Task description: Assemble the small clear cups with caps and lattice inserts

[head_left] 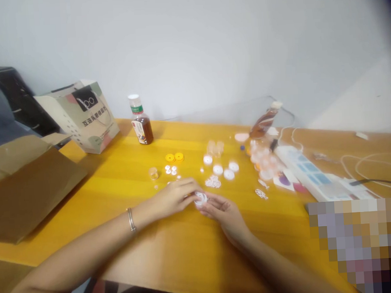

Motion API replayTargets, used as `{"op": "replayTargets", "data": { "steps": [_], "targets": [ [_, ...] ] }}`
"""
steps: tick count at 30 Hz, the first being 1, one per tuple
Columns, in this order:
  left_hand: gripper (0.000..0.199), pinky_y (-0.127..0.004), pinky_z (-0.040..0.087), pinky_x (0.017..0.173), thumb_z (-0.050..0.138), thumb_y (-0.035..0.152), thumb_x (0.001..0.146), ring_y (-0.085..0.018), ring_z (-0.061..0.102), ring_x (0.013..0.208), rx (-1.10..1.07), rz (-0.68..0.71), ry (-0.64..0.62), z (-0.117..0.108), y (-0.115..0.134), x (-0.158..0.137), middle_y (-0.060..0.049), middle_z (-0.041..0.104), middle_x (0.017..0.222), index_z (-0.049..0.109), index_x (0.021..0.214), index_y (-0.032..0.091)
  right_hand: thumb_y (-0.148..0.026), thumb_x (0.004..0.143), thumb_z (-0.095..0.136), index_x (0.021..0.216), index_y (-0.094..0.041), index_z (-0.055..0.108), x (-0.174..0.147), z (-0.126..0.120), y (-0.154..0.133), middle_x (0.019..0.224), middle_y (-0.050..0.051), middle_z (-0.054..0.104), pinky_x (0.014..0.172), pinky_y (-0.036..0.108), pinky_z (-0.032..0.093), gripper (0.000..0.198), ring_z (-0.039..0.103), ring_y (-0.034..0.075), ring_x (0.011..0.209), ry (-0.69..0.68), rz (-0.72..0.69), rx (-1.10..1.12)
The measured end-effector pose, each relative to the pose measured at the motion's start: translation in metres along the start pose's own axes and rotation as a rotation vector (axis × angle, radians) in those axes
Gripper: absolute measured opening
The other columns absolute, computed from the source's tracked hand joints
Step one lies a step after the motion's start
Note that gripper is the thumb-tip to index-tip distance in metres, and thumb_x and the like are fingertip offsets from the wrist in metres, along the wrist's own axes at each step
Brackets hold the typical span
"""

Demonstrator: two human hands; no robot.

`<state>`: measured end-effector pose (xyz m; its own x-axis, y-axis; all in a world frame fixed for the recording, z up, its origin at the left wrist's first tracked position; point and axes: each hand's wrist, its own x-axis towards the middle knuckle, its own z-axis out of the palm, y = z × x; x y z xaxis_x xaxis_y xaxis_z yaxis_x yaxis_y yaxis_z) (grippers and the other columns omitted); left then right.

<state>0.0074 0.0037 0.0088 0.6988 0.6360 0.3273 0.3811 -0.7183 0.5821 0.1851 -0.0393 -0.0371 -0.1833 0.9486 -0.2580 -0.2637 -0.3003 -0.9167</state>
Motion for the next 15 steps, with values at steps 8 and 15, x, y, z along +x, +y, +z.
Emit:
{"op": "replayTargets", "data": {
  "steps": [8,15],
  "targets": [
    [0.019,-0.024,0.046,0.074,0.041,0.018,0.087,-0.012,0.055,0.082,0.068,0.033,0.008,-0.0033,-0.0001,-0.0016,-0.006,0.058,0.090,0.057,0.097,0.016,-0.032,0.060,0.073,0.099,-0.021,0.065,-0.0018,0.0016,-0.0016,0.086,0.004,0.072,0.080,0.039,0.051,0.041,0.066,0.020,0.079,0.006,-0.023,-0.032],
    [0.021,-0.024,0.046,0.071,0.037,0.017,0.089,-0.012,0.054,0.080,0.194,0.067,-0.049,-0.0020,0.0043,-0.0077,-0.006,0.057,0.087,0.056,0.097,0.015,-0.032,0.059,0.074,0.100,-0.020,0.064,-0.0036,0.0031,-0.0044,0.088,0.005,0.071,0.085,0.040,0.048,0.044,0.065,0.020,0.083,-0.024,-0.004,-0.045]
  ]
}}
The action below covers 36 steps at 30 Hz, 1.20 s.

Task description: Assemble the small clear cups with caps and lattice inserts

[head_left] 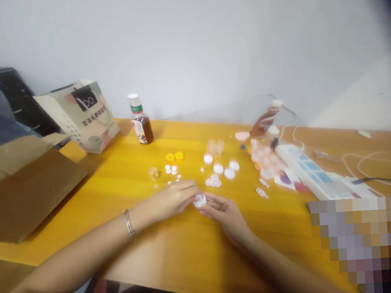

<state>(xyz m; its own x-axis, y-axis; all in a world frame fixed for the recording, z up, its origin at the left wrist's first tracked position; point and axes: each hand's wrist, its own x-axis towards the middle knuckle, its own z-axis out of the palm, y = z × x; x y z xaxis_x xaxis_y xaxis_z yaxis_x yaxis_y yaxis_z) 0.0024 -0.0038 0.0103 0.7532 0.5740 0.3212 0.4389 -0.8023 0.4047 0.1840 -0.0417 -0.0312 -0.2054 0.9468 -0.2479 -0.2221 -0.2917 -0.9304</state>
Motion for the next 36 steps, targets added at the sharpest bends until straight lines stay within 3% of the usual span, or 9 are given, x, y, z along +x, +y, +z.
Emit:
{"op": "replayTargets", "data": {
  "steps": [4,9,14,18,21,24,28,31,36],
  "targets": [
    [0.021,-0.025,0.045,0.067,0.035,0.015,0.089,-0.013,0.053,0.076,0.106,0.025,0.017,0.008,0.000,-0.006,-0.007,0.055,0.085,0.055,0.096,0.014,-0.033,0.059,0.074,0.100,-0.018,0.065,-0.001,0.002,0.000,0.089,0.006,0.071,0.085,0.041,0.048,0.044,0.065,0.022,0.086,0.003,-0.004,-0.001],
    [0.019,-0.024,0.046,0.066,0.038,0.018,0.088,-0.012,0.053,0.075,0.033,-0.003,0.050,0.020,-0.002,-0.008,-0.006,0.056,0.085,0.055,0.096,0.015,-0.034,0.055,0.076,0.098,-0.020,0.066,0.000,0.006,0.004,0.086,0.005,0.072,0.084,0.041,0.049,0.046,0.065,0.022,0.085,0.019,0.037,0.037],
    [0.024,-0.027,0.046,0.078,0.043,0.028,0.087,-0.014,0.053,0.089,-0.033,-0.048,0.036,-0.003,-0.003,-0.009,-0.006,0.056,0.099,0.051,0.108,0.019,-0.034,0.056,0.075,0.096,-0.018,0.066,0.002,0.006,0.003,0.085,0.006,0.072,0.085,0.039,0.049,0.044,0.065,0.021,0.083,0.000,0.067,0.031],
    [0.036,-0.037,0.039,0.090,0.046,0.034,0.084,-0.020,0.050,0.100,0.180,-0.302,0.228,-0.032,-0.036,-0.023,-0.008,0.053,0.108,0.044,0.118,0.020,-0.031,0.058,0.075,0.097,-0.018,0.065,0.004,0.003,0.001,0.087,0.006,0.071,0.086,0.036,0.048,0.042,0.065,0.018,0.083,0.009,0.096,0.047],
    [0.044,-0.041,0.041,0.085,0.053,0.038,0.078,-0.025,0.052,0.097,0.331,-0.491,0.124,-0.040,-0.072,-0.038,-0.011,0.051,0.111,0.046,0.117,0.020,-0.029,0.058,0.075,0.095,-0.018,0.065,0.005,0.001,0.002,0.087,0.006,0.071,0.084,0.035,0.049,0.040,0.066,0.018,0.082,0.022,0.124,0.053],
    [0.028,-0.034,0.044,0.075,0.050,0.031,0.079,-0.021,0.057,0.084,0.223,-0.578,0.021,-0.037,-0.087,-0.044,-0.008,0.058,0.097,0.054,0.104,0.019,-0.029,0.057,0.076,0.096,-0.018,0.065,0.006,0.001,0.004,0.087,0.006,0.071,0.083,0.035,0.050,0.042,0.066,0.019,0.081,0.034,0.133,0.061],
    [0.034,-0.031,0.046,0.071,0.052,0.034,0.080,-0.017,0.059,0.078,-0.074,-0.552,0.205,-0.031,-0.059,-0.029,-0.007,0.062,0.089,0.047,0.109,0.017,-0.031,0.057,0.075,0.095,-0.017,0.066,0.006,0.000,0.004,0.087,0.007,0.071,0.083,0.036,0.050,0.042,0.066,0.019,0.081,0.015,0.141,0.033],
    [0.034,-0.027,0.046,0.074,0.055,0.033,0.079,-0.013,0.059,0.079,-0.464,-0.341,0.128,-0.024,-0.027,-0.014,-0.005,0.062,0.092,0.044,0.107,0.017,-0.033,0.057,0.075,0.095,-0.017,0.066,0.006,-0.001,0.003,0.085,0.006,0.071,0.082,0.036,0.050,0.042,0.066,0.019,0.080,-0.042,0.150,0.004],
    [0.030,-0.026,0.045,0.072,0.060,0.032,0.075,-0.013,0.056,0.078,-0.447,-0.222,0.000,-0.006,-0.009,-0.005,-0.004,0.061,0.088,0.054,0.102,0.018,-0.035,0.059,0.074,0.098,-0.019,0.065,0.005,-0.004,0.001,0.085,0.005,0.071,0.083,0.038,0.049,0.044,0.065,0.019,0.081,-0.113,0.135,-0.046]
  ]
}}
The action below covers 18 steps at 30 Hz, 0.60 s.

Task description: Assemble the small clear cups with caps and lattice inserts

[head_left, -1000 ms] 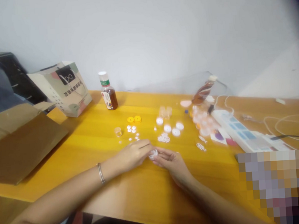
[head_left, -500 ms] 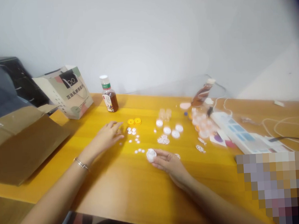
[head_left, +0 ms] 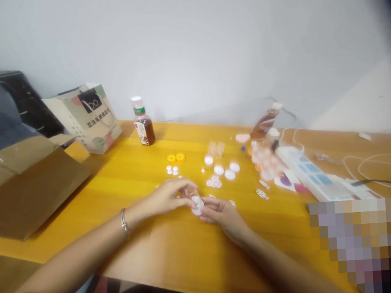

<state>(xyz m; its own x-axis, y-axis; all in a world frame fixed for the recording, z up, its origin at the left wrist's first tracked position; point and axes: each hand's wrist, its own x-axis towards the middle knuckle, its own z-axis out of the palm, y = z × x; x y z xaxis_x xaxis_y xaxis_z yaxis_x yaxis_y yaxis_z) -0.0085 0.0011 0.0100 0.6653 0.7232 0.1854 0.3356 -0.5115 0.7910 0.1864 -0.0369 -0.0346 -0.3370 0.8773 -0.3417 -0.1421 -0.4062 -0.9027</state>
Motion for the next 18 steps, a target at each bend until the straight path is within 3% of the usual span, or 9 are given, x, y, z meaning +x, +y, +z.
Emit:
{"op": "replayTargets", "data": {
  "steps": [7,14,18],
  "targets": [
    [0.031,-0.025,0.044,0.071,0.059,0.031,0.077,-0.012,0.055,0.077,0.059,0.015,-0.009,0.004,-0.003,-0.003,-0.004,0.060,0.089,0.055,0.105,0.019,-0.033,0.060,0.073,0.099,-0.022,0.064,0.000,-0.001,-0.002,0.090,0.004,0.070,0.087,0.039,0.045,0.042,0.064,0.021,0.087,-0.093,-0.059,-0.120],
    [0.033,-0.028,0.043,0.079,0.051,0.029,0.083,-0.014,0.056,0.086,0.106,0.056,-0.063,0.003,0.006,-0.005,-0.006,0.061,0.100,0.052,0.115,0.022,-0.034,0.058,0.073,0.095,-0.022,0.065,-0.002,0.003,-0.002,0.088,0.003,0.071,0.085,0.040,0.047,0.040,0.064,0.024,0.088,0.014,-0.088,-0.205],
    [0.029,-0.027,0.043,0.076,0.047,0.032,0.085,-0.013,0.056,0.081,0.182,0.025,-0.025,0.005,0.010,-0.005,-0.005,0.062,0.095,0.055,0.112,0.022,-0.032,0.059,0.073,0.093,-0.024,0.066,-0.004,0.005,-0.003,0.090,0.001,0.071,0.085,0.037,0.047,0.036,0.064,0.023,0.088,0.013,-0.128,-0.201]
  ]
}}
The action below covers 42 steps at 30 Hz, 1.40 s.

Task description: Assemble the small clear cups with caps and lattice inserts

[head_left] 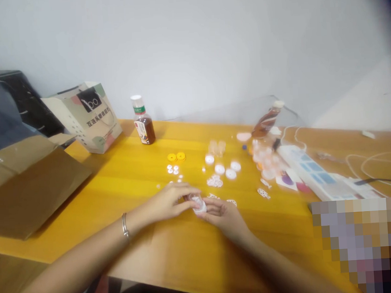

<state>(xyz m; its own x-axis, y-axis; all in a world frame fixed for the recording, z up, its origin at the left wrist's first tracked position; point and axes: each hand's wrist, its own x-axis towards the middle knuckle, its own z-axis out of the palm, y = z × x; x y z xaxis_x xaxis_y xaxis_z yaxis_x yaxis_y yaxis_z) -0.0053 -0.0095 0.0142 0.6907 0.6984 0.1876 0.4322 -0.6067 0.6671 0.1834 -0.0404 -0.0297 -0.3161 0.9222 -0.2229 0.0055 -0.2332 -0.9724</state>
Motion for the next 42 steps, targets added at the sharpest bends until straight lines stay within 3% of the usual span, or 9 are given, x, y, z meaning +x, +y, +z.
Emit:
{"op": "replayTargets", "data": {
  "steps": [5,15,22,26,30,32,35,38,42],
  "targets": [
    [0.026,-0.028,0.042,0.077,0.047,0.030,0.085,-0.014,0.056,0.082,-0.052,0.025,-0.005,0.001,-0.001,0.000,-0.006,0.062,0.094,0.057,0.107,0.020,-0.031,0.059,0.073,0.091,-0.025,0.067,-0.001,0.001,0.001,0.088,0.000,0.071,0.083,0.035,0.048,0.033,0.065,0.020,0.084,-0.042,-0.008,0.007],
    [0.026,-0.026,0.044,0.076,0.049,0.024,0.083,-0.014,0.057,0.087,-0.628,-0.076,-0.037,0.012,-0.012,-0.002,-0.008,0.061,0.097,0.054,0.107,0.015,-0.032,0.059,0.074,0.086,-0.018,0.068,-0.006,0.000,-0.001,0.079,0.004,0.069,0.067,0.022,0.049,0.031,0.063,0.011,0.068,-0.204,0.191,0.287],
    [0.021,-0.025,0.043,0.071,0.056,0.027,0.078,-0.012,0.054,0.075,-0.386,-0.114,0.117,0.015,-0.002,-0.003,-0.005,0.061,0.083,0.058,0.095,0.014,-0.033,0.063,0.071,0.090,-0.017,0.067,-0.007,-0.002,-0.003,0.079,0.004,0.069,0.068,0.024,0.049,0.032,0.063,0.012,0.069,-0.196,0.123,0.211],
    [0.023,-0.022,0.039,0.059,0.060,0.034,0.073,-0.009,0.047,0.062,-0.280,-0.188,0.225,0.023,0.001,-0.004,0.000,0.056,0.070,0.056,0.081,0.013,-0.030,0.063,0.071,0.092,-0.019,0.067,-0.006,0.001,-0.003,0.078,0.001,0.068,0.074,0.027,0.049,0.032,0.062,0.013,0.071,-0.174,0.047,0.138],
    [0.025,-0.022,0.040,0.061,0.062,0.035,0.072,-0.009,0.049,0.065,-0.348,-0.228,0.183,0.024,-0.004,-0.002,-0.001,0.058,0.074,0.054,0.083,0.014,-0.033,0.063,0.071,0.094,-0.020,0.066,-0.003,-0.002,-0.003,0.079,0.001,0.069,0.076,0.031,0.049,0.034,0.063,0.014,0.074,-0.170,0.058,0.120],
    [0.027,-0.027,0.042,0.073,0.057,0.032,0.078,-0.013,0.053,0.082,-0.442,-0.190,0.129,0.019,-0.007,-0.001,-0.005,0.060,0.093,0.054,0.100,0.017,-0.034,0.064,0.070,0.098,-0.020,0.065,-0.001,-0.004,-0.002,0.082,0.003,0.069,0.077,0.032,0.049,0.037,0.063,0.015,0.075,-0.148,0.081,0.147],
    [0.041,-0.032,0.041,0.086,0.049,0.025,0.084,-0.016,0.052,0.102,-0.620,-0.136,0.042,0.011,-0.010,0.000,-0.009,0.053,0.117,0.041,0.124,0.022,-0.034,0.065,0.070,0.098,-0.020,0.065,0.000,-0.007,-0.002,0.085,0.005,0.069,0.078,0.031,0.049,0.036,0.064,0.014,0.077,-0.149,0.103,0.165],
    [0.036,-0.032,0.042,0.085,0.054,0.024,0.080,-0.016,0.055,0.095,-0.619,-0.136,0.004,0.010,-0.010,0.000,-0.010,0.058,0.109,0.051,0.115,0.017,-0.035,0.065,0.070,0.097,-0.020,0.065,-0.001,-0.005,-0.001,0.084,0.004,0.069,0.078,0.032,0.049,0.035,0.064,0.015,0.076,-0.157,0.098,0.162],
    [0.030,-0.029,0.045,0.076,0.064,0.028,0.072,-0.014,0.057,0.080,-0.529,-0.194,0.185,0.017,-0.009,0.000,-0.007,0.062,0.089,0.060,0.096,0.012,-0.034,0.065,0.070,0.100,-0.022,0.065,-0.003,-0.001,-0.002,0.080,0.002,0.070,0.079,0.031,0.048,0.037,0.064,0.014,0.076,-0.129,0.055,0.161]
  ]
}}
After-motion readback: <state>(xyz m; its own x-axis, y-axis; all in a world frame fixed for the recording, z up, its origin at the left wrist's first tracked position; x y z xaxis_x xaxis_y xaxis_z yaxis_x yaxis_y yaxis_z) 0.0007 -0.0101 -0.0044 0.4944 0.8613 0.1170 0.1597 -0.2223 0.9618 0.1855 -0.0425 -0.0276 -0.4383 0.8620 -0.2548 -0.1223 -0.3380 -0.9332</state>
